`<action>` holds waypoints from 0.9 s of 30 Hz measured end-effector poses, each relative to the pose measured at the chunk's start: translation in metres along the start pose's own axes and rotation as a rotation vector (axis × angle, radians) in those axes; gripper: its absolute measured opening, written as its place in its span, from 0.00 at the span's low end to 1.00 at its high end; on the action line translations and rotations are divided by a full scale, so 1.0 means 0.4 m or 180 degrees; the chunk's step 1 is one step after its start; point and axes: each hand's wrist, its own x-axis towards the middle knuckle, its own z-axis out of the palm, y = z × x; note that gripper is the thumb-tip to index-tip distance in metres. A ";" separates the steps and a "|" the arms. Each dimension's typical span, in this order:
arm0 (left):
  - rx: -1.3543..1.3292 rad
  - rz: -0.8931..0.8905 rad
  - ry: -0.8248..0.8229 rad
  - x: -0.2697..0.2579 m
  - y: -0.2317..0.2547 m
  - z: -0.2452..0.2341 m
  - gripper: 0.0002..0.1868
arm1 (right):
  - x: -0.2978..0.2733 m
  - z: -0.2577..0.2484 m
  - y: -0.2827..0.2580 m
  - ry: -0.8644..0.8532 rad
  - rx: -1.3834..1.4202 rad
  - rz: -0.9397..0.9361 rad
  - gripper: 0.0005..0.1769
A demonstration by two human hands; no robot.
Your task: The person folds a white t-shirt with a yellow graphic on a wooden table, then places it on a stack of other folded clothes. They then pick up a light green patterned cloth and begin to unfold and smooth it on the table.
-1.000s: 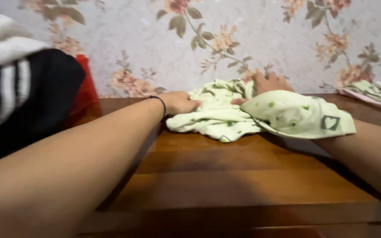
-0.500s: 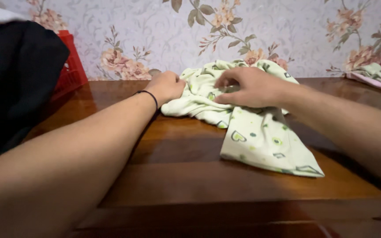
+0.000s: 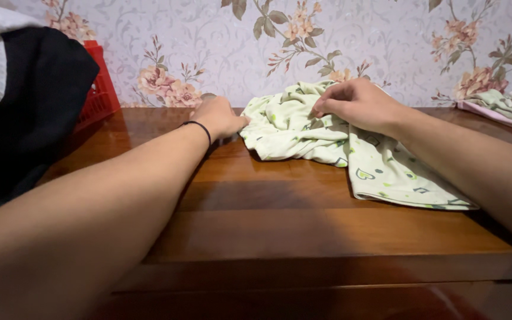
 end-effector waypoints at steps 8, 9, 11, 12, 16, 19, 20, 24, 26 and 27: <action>-0.0542 0.0104 -0.0028 0.002 0.001 0.023 0.10 | 0.000 0.009 0.000 -0.0092 -0.0076 0.0009 0.16; -0.0636 0.0141 0.0014 0.008 -0.002 0.028 0.09 | -0.002 0.007 -0.001 -0.0091 -0.0003 -0.0035 0.16; -0.0828 0.0211 0.0106 0.021 -0.008 0.032 0.09 | -0.006 0.005 -0.006 -0.0074 0.0039 -0.0095 0.16; -0.0849 0.0379 0.0213 0.028 -0.009 0.031 0.09 | -0.007 0.005 -0.009 -0.0060 0.0008 -0.0111 0.17; -0.1412 0.0676 0.0436 0.039 -0.003 0.033 0.12 | -0.013 0.010 -0.018 -0.0070 -0.0162 0.0096 0.16; -0.2250 0.0289 0.0194 0.035 0.012 0.025 0.16 | -0.015 0.009 -0.026 -0.0109 -0.0132 0.0216 0.16; -0.2535 0.0092 0.0067 0.032 0.016 0.022 0.17 | -0.016 0.010 -0.027 -0.0112 -0.0094 0.0073 0.16; -0.3049 0.0346 -0.0175 0.016 0.023 0.019 0.20 | -0.020 0.008 -0.022 -0.0127 -0.0065 0.0272 0.16; -0.3457 0.0233 -0.0438 0.012 0.024 0.012 0.20 | -0.012 0.006 -0.020 -0.0143 -0.0054 0.0265 0.16; -0.3391 0.0259 -0.0492 0.011 0.029 0.012 0.19 | -0.010 0.007 -0.016 -0.0138 -0.0021 0.0034 0.16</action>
